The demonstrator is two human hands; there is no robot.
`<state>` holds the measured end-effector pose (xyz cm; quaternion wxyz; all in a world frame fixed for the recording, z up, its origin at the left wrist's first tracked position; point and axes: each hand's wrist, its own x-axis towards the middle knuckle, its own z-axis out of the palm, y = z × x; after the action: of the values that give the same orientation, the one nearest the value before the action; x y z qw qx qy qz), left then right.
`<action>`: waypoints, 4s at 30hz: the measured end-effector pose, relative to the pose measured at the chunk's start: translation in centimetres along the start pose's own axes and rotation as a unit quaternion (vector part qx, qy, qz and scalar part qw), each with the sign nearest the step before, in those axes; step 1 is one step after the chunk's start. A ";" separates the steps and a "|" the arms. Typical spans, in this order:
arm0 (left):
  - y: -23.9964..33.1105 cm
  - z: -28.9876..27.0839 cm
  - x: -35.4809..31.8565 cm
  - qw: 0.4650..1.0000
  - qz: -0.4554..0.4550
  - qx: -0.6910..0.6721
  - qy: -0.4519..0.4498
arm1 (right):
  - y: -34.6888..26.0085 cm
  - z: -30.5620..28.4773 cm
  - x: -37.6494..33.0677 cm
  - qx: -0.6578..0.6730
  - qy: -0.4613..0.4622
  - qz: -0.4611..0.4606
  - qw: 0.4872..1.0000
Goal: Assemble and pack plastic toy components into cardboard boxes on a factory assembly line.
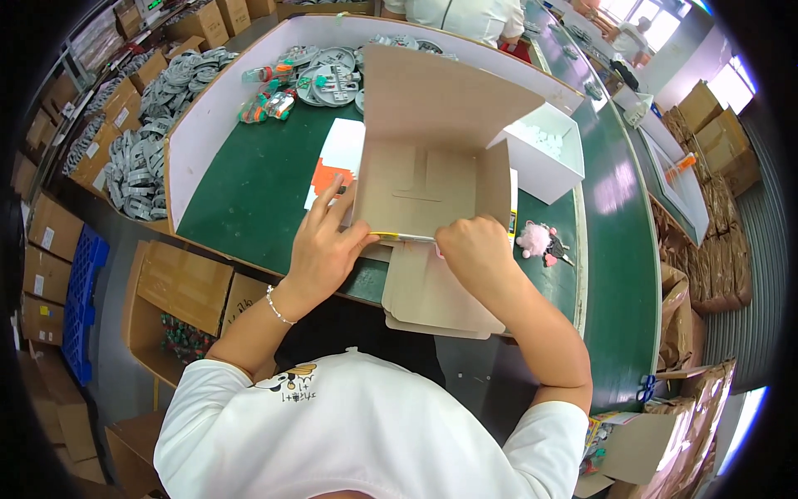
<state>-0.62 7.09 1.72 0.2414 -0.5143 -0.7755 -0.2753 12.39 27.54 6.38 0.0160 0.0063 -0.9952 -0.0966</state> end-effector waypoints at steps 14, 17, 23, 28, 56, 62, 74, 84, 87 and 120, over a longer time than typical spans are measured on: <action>-11.4 -3.1 10.8 0.985 -0.097 -0.103 0.099 | 1.8 -6.8 0.4 0.164 0.345 0.042 0.923; -20.5 3.3 13.3 0.983 -0.157 -0.042 0.091 | 8.3 -5.7 1.6 0.238 0.437 0.209 0.842; -27.8 12.4 16.5 0.963 -0.267 0.008 0.045 | 19.5 7.6 6.4 0.163 0.372 0.278 0.870; -28.4 11.2 16.6 0.946 -0.320 -0.045 0.026 | 19.3 7.7 7.6 0.200 0.175 0.385 0.884; -19.6 -3.7 14.1 0.820 -0.321 -0.473 0.030 | 23.2 1.5 7.3 0.304 0.370 0.352 0.804; -9.7 -8.3 9.6 0.697 -0.228 -0.662 0.154 | 9.7 -6.7 1.8 0.446 0.521 0.239 0.687; 2.1 -5.1 5.9 0.740 -0.042 -0.662 0.108 | -1.2 -8.7 1.6 0.378 0.456 -0.080 0.802; 3.2 -4.9 5.1 0.867 0.052 -0.473 0.147 | -4.0 -6.5 3.5 0.652 0.472 -0.083 0.588; 3.2 -5.4 5.8 0.890 0.101 -0.437 0.082 | -4.0 -5.0 3.8 0.671 0.423 -0.032 0.608; -4.7 -9.0 5.7 0.950 -0.054 -0.300 0.064 | -2.8 -6.0 4.9 0.824 0.241 0.017 0.513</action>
<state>-6.19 3.31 11.23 0.1104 -0.5018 -0.6664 -0.5403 7.69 23.61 11.85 0.2448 0.0231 -0.5860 0.7721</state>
